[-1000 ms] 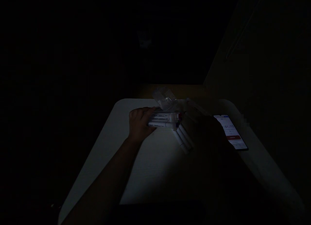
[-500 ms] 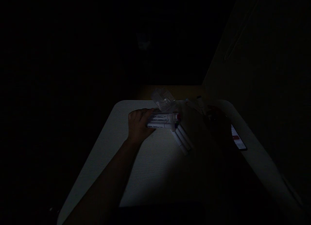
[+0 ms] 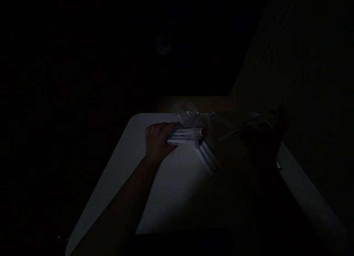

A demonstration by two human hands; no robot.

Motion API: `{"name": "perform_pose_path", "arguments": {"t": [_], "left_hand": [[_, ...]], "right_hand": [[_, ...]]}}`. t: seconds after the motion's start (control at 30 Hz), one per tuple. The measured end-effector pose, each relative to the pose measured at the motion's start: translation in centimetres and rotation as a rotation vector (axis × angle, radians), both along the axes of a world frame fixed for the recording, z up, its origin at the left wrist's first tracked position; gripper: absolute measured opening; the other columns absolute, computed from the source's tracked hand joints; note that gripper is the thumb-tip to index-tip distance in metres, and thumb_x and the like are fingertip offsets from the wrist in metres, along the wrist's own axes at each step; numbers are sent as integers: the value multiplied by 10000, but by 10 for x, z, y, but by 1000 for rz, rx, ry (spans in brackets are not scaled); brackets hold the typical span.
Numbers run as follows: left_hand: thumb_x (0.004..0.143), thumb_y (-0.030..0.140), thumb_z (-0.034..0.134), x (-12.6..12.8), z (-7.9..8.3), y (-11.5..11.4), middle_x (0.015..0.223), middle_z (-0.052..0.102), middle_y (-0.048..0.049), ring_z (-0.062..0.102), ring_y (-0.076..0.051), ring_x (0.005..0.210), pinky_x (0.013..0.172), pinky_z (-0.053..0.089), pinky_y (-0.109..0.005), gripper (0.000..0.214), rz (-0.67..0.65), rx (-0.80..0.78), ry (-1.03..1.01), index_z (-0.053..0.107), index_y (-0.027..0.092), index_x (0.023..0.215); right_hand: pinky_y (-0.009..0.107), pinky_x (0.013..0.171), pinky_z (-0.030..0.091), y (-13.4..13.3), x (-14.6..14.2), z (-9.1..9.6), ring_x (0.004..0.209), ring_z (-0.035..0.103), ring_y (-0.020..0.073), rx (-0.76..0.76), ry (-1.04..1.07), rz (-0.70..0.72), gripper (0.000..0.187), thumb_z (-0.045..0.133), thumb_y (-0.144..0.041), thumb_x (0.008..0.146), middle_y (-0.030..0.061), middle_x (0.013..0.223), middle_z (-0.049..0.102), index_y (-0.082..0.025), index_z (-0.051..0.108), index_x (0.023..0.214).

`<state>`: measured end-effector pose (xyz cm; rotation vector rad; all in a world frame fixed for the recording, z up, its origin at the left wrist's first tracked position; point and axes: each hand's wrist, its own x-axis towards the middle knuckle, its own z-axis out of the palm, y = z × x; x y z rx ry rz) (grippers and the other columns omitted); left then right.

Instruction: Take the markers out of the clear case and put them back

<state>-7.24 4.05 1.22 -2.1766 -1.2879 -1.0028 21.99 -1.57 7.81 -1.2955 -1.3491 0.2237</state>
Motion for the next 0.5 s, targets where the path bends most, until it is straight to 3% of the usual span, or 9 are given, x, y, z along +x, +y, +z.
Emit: {"name": "perform_pose_path", "arguments": {"t": [0.1,0.17,0.27,0.5], "left_hand": [[698,538,578,0,-1,1,1088,574,-86,497,-245,965,836,329,-377,647,3,9,4,440,243,1257],[695,549,576,0,-1,2,1082,577,-88,499,-244,956,827,332,-377,656,-7,24,2,441,234,1255],[698,535,582,1,-1,2,1074,581,-89,501,-242,954,822,334,-375,649,-24,48,-6,444,226,1252],[717,581,539,2,2,1,1079,578,-96,491,-248,963,829,325,-385,641,-9,-13,-13,466,224,1244]], "right_hand": [[290,649,560,-8,-5,7,983,598,203,128,50,-58,751,637,-275,738,169,1322,397,-272,216,1359],[291,633,566,-10,-6,8,975,592,201,247,-38,-136,688,677,-290,706,127,1298,398,-295,317,1293],[284,651,569,-11,-6,4,975,584,181,359,-137,-160,624,681,-292,712,66,1232,428,-352,358,1242],[285,685,569,-8,-13,-3,948,612,162,223,54,-30,522,647,-319,739,66,1173,486,-289,345,1164]]}}
